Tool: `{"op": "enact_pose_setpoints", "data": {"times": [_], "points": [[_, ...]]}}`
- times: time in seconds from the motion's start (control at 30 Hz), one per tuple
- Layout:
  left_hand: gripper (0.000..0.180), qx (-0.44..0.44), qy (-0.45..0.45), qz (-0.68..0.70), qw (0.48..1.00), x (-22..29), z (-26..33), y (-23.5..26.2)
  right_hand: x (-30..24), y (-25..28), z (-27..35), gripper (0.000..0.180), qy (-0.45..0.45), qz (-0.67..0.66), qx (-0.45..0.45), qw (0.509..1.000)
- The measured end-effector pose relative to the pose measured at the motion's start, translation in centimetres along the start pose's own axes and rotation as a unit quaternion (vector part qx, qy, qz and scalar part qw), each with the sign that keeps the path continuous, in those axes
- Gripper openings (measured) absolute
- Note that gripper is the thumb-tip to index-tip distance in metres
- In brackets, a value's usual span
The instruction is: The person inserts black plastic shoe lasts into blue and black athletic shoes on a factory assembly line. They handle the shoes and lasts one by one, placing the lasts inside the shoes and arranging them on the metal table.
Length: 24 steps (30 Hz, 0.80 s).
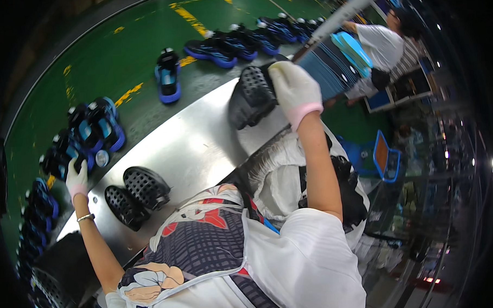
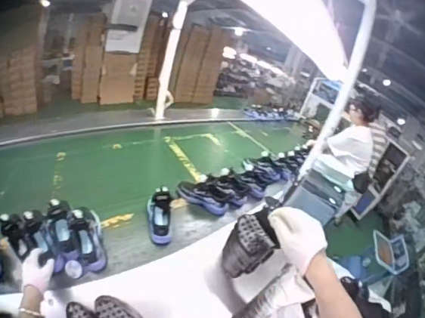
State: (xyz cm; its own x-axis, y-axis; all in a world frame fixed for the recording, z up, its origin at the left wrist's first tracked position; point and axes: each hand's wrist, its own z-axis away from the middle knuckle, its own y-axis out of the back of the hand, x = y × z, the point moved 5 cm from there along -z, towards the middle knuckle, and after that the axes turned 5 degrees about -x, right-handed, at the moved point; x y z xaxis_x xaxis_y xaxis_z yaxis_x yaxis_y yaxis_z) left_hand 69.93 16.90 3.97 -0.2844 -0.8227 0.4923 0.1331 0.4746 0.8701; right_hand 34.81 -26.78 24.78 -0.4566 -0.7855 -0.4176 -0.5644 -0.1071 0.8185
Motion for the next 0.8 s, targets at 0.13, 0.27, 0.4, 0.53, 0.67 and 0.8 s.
{"op": "enact_pose_setpoints", "data": {"times": [0.13,0.27,0.4,0.53,0.67,0.8], "points": [[0.049,-0.034,-0.008,-0.061,0.998,0.0,-1.9,-0.1,6.6,4.4,1.4,0.023,-0.024,0.157,-0.028,0.987],[0.051,-0.027,0.007,-0.06,0.998,-2.6,-2.9,0.6,9.1,2.7,2.6,0.034,-0.038,0.077,-0.092,0.992],[0.047,-0.086,0.004,0.005,0.996,3.5,-2.2,-1.7,9.8,2.5,3.0,0.036,-0.08,0.06,-0.112,0.989],[0.044,-0.056,-0.077,-0.009,0.995,5.9,-3.2,-3.5,9.7,3.2,2.2,0.037,-0.01,0.085,-0.113,0.99],[0.044,-0.094,-0.051,0.046,0.993,4.3,-3.9,-4.0,9.4,3.2,1.6,0.035,0.044,0.101,-0.153,0.982],[0.045,-0.063,-0.066,0.065,0.994,3.7,-3.8,-4.2,8.8,3.6,1.0,0.033,0.054,0.108,-0.192,0.974]]}}
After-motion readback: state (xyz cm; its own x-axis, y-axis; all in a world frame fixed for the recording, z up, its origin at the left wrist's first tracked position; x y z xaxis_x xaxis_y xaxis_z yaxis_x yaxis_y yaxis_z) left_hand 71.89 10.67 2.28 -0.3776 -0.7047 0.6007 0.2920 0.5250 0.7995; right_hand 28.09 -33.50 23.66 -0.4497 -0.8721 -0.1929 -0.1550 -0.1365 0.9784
